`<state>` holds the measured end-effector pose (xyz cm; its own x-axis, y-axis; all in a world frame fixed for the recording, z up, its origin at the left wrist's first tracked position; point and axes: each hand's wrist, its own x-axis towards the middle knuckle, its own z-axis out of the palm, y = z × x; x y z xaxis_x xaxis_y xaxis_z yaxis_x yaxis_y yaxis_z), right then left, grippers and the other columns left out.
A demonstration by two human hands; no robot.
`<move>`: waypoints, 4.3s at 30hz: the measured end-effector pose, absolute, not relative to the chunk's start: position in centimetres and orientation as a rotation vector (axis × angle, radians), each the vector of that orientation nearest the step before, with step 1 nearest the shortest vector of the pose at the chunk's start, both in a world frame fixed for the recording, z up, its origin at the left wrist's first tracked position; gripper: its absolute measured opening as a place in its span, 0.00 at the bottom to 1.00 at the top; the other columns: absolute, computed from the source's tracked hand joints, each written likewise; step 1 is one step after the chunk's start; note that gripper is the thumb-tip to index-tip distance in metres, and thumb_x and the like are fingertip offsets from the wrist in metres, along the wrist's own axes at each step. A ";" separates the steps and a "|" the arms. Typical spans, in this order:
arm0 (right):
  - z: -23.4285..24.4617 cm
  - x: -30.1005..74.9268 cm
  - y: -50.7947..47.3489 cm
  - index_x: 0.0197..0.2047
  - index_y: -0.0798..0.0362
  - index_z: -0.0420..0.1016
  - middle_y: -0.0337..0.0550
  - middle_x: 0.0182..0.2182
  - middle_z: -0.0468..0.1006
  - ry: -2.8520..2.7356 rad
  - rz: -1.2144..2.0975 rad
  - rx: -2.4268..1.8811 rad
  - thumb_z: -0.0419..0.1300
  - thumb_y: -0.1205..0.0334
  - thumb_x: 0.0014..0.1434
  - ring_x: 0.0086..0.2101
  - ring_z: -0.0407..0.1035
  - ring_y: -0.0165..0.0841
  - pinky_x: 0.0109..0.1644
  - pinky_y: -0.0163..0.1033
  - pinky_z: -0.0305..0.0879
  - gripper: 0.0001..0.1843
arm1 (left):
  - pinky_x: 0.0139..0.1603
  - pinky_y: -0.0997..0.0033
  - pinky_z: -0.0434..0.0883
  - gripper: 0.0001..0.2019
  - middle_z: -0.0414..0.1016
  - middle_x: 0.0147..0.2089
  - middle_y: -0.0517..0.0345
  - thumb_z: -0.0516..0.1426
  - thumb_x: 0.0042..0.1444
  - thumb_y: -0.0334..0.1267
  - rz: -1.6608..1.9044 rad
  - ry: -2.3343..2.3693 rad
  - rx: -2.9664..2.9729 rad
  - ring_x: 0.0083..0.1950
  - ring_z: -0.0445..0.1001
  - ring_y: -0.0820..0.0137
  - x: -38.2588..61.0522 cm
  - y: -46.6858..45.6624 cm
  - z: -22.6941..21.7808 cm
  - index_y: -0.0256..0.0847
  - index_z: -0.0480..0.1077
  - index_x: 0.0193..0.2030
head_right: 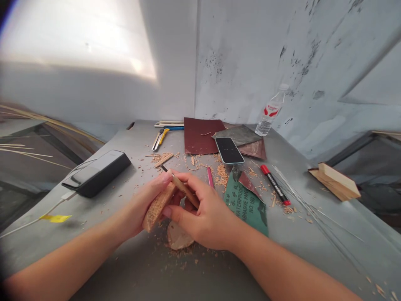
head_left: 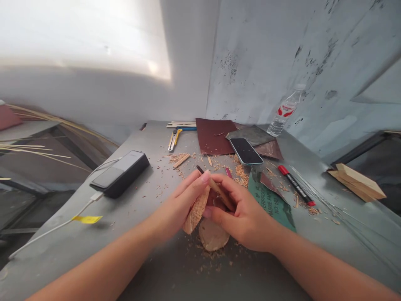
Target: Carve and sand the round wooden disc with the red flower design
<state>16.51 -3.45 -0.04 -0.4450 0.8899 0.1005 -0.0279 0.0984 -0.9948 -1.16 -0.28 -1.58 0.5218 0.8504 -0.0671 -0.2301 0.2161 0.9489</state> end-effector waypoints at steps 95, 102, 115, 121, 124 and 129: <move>2.5 17.6 -4.0 0.47 0.47 0.72 0.33 0.32 0.76 -2.075 0.886 -1.152 0.47 0.57 0.78 0.31 0.67 0.29 0.36 0.37 0.63 0.13 | 0.19 0.75 0.47 0.24 0.68 0.34 0.61 0.57 0.65 0.60 0.861 0.559 1.040 0.20 0.53 0.80 -2.8 1.8 -0.2 0.40 0.77 0.52; 2.1 17.4 -3.6 0.49 0.47 0.73 0.36 0.31 0.75 -1.901 0.734 -1.166 0.54 0.61 0.73 0.30 0.67 0.32 0.35 0.39 0.65 0.08 | 0.16 0.77 0.47 0.34 0.70 0.42 0.54 0.54 0.61 0.70 0.612 0.292 0.717 0.24 0.57 0.77 -3.6 2.2 0.4 0.40 0.77 0.54; 0.9 17.4 -3.5 0.54 0.45 0.74 0.47 0.53 0.78 -1.638 0.958 -1.156 0.63 0.53 0.68 0.47 0.78 0.40 0.45 0.43 0.77 0.13 | 0.21 0.73 0.70 0.36 0.75 0.36 0.47 0.43 0.68 0.65 0.484 0.266 0.695 0.32 0.74 0.64 -3.1 2.1 -0.7 0.34 0.78 0.44; 1.2 17.1 -3.5 0.62 0.42 0.71 0.44 0.51 0.75 -1.798 0.958 -1.239 0.75 0.48 0.56 0.33 0.70 0.33 0.36 0.41 0.73 0.34 | 0.27 0.70 0.73 0.37 0.78 0.34 0.46 0.39 0.71 0.63 0.544 0.325 0.668 0.29 0.75 0.66 -2.4 1.7 -0.8 0.34 0.78 0.47; 1.3 17.1 -3.5 0.64 0.42 0.69 0.45 0.52 0.72 -1.832 0.950 -1.238 0.79 0.48 0.51 0.36 0.69 0.34 0.39 0.42 0.73 0.42 | 0.37 0.68 0.75 0.38 0.80 0.35 0.45 0.38 0.72 0.63 0.605 0.385 0.648 0.32 0.77 0.65 -2.1 1.6 -0.5 0.33 0.78 0.49; 1.3 17.4 -3.3 0.67 0.42 0.66 0.49 0.56 0.69 -1.758 0.987 -1.245 0.69 0.44 0.62 0.38 0.70 0.35 0.43 0.46 0.75 0.34 | 0.36 0.65 0.73 0.38 0.80 0.35 0.42 0.36 0.73 0.61 0.677 0.399 0.637 0.34 0.79 0.61 -2.3 1.8 -0.1 0.33 0.78 0.45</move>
<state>17.43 -3.27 1.31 -0.2427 0.9597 0.1415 0.3789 0.2281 -0.8969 -2.29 1.81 -0.12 0.7171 0.6835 -0.1364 -0.4506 0.6040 0.6574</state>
